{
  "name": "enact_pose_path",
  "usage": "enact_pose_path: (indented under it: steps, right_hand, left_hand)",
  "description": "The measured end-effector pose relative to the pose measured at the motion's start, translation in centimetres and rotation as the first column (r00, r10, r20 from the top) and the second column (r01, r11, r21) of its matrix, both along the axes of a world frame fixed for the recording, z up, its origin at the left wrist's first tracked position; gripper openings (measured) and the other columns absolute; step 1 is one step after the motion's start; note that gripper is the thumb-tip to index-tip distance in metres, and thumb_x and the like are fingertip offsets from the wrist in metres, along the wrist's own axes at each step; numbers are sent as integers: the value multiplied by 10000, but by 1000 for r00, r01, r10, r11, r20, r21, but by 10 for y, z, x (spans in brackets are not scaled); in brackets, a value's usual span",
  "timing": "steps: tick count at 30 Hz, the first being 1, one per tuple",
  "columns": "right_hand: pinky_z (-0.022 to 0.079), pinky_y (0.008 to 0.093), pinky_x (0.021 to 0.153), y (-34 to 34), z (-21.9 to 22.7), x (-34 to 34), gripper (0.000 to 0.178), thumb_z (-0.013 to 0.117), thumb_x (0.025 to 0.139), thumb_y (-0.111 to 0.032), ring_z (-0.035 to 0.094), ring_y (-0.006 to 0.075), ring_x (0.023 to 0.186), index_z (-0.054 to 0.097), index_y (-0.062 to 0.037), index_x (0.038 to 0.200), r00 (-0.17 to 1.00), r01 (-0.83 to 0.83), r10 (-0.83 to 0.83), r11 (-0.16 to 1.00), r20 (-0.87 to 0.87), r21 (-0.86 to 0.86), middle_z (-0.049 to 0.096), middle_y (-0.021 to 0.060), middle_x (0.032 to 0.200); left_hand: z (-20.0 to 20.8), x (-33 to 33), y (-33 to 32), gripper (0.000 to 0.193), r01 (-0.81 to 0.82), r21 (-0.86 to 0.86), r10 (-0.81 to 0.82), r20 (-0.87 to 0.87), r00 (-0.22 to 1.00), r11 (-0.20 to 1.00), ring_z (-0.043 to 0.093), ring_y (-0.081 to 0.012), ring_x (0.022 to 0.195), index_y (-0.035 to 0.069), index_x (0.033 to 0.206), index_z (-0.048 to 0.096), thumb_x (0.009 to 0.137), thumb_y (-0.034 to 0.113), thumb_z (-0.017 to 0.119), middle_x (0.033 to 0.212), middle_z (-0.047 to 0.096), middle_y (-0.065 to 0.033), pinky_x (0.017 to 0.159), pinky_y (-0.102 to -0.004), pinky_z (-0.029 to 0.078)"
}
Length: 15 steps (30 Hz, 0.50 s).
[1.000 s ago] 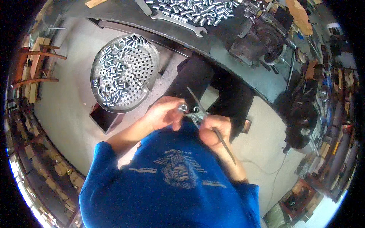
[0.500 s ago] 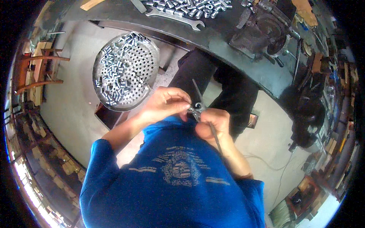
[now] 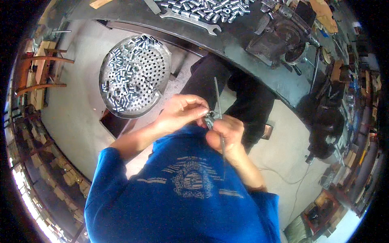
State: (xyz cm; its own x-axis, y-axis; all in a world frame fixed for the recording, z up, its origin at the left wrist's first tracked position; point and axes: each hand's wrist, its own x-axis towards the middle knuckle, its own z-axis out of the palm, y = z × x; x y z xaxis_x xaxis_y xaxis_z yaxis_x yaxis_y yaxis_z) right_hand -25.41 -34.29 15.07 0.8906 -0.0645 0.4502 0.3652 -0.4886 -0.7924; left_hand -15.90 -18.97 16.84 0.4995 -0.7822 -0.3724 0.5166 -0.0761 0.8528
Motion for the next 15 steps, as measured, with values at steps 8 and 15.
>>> enact_pose_path:
  steps: [8, 15]
  right_hand:
    - [358, 260, 489, 6, 11, -7, 302, 624, 744, -131, 485, 106, 543, 430, -39, 531, 889, 156, 205, 704, -409, 693, 524, 23, 596]
    - [358, 259, 445, 10, 7, -4, 306, 624, 754, -92, 463, 104, 489, 424, -37, 529, 948, 93, 78, 858, -307, 506, 503, 39, 536]
  left_hand:
    - [-3, -6, -2, 137, -60, -119, 73, 108, 991, 991, 597, -121, 707, 1, 941, 549, 858, 106, 580, 750, 573, -35, 633, -241, 481]
    - [-9, -10, -9, 135, 12, -89, -10, 26, 1000, 996, 594, -125, 652, 5, 898, 546, 825, 93, 619, 797, 575, -48, 584, -233, 485]
